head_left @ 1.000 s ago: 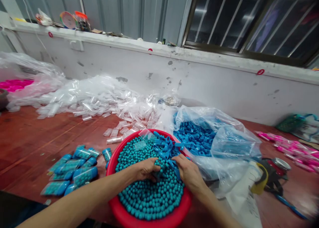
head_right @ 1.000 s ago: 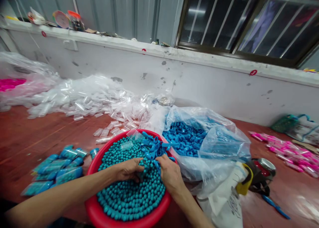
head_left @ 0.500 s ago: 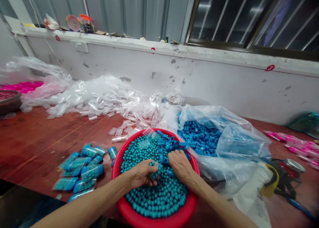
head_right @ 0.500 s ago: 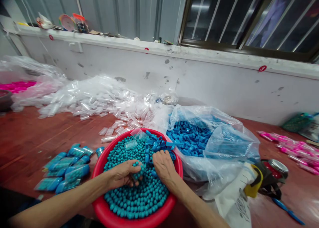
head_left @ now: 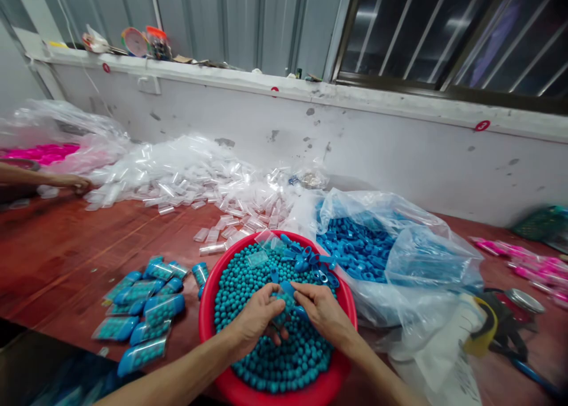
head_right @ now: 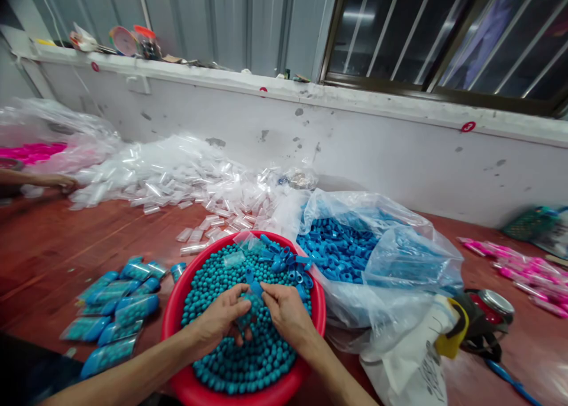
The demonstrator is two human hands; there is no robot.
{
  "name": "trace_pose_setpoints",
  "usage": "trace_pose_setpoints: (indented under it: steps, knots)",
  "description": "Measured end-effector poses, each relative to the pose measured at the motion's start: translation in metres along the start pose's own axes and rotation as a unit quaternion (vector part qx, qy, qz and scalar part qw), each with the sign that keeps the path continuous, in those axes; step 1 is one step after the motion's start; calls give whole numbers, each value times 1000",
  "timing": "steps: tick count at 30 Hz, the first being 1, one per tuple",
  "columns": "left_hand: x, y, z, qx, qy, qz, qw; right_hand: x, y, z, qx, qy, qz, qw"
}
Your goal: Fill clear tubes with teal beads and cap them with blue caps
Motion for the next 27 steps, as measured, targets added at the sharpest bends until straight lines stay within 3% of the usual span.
trace_pose_setpoints:
  steps: [6, 16, 24, 27]
  knots:
    - [2, -1, -3, 15, 1, 36, 999, 0, -5, -5, -3, -8, 12, 1000]
    - [3, -3, 1, 23, 25, 73, 997, 7, -2, 17, 33, 82, 9, 996]
    - [3, 0, 0, 17, -3, 39, 999, 9, -7, 19, 50, 104, 50, 992]
    - [5, -1, 2, 25, -6, 7, 1000, 13, -6, 25, 63, 141, 34, 987]
Point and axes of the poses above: each hand's wrist, its own y-axis towards the middle knuckle, its own x-axis out of the palm, z = x × y, the point moved 4 cm from there along y, towards the middle knuckle, and after that the axes turned 6 degrees about z, right-handed, at the moved point
